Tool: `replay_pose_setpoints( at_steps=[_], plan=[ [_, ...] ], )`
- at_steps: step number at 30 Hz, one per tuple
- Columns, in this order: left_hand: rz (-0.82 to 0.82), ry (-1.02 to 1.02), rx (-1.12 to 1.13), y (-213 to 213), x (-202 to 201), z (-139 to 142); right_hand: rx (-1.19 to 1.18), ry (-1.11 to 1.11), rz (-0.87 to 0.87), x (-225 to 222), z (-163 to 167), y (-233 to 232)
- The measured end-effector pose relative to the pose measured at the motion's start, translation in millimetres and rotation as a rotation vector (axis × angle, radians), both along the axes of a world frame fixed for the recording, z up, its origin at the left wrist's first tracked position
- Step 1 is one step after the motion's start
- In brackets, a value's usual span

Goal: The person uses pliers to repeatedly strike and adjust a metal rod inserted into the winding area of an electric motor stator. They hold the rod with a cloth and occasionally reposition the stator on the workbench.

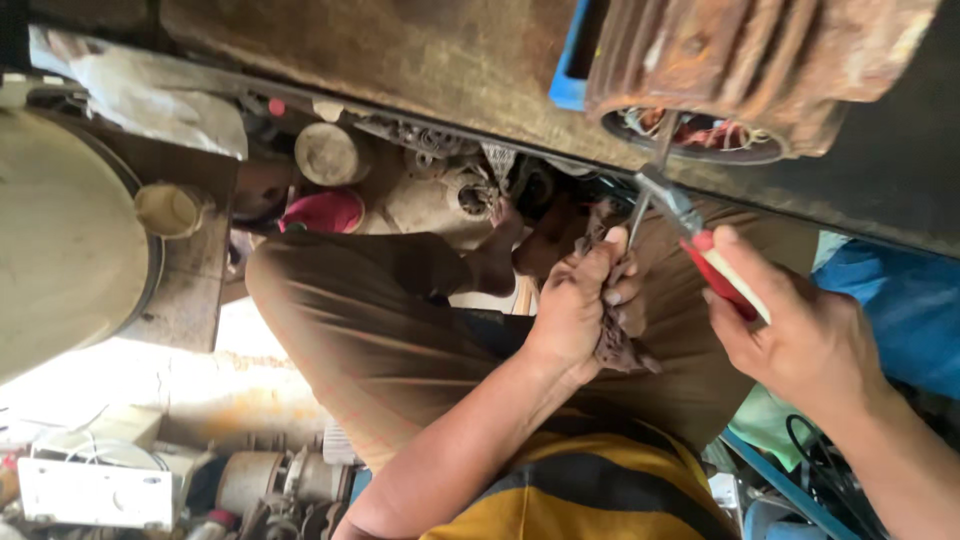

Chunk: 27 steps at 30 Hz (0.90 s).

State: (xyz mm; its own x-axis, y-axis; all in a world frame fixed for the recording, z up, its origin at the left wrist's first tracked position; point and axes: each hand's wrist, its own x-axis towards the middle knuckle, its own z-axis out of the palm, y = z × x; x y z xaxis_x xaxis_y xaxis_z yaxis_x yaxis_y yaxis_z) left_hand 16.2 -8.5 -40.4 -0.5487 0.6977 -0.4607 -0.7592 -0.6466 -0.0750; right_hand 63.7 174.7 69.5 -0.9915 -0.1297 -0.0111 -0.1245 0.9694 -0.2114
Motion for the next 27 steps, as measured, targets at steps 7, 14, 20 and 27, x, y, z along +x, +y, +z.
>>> replay_pose_setpoints(
  at_steps=[7, 14, 20, 27],
  plan=[
    [-0.090, 0.050, 0.195, 0, -1, 2, -0.449, -0.040, -0.092, 26, 11, 15],
    [-0.037, -0.023, 0.284, 7, -21, 0, -0.311, -0.070, -0.175, 66, 11, 51],
    [-0.037, -0.047, 0.142, 9, -25, 13, 0.023, -0.294, -0.439, 81, 29, 75],
    [-0.014, -0.099, 0.137, 8, -24, 12, -0.038, -0.156, -0.152, 38, 11, 62]
  ],
)
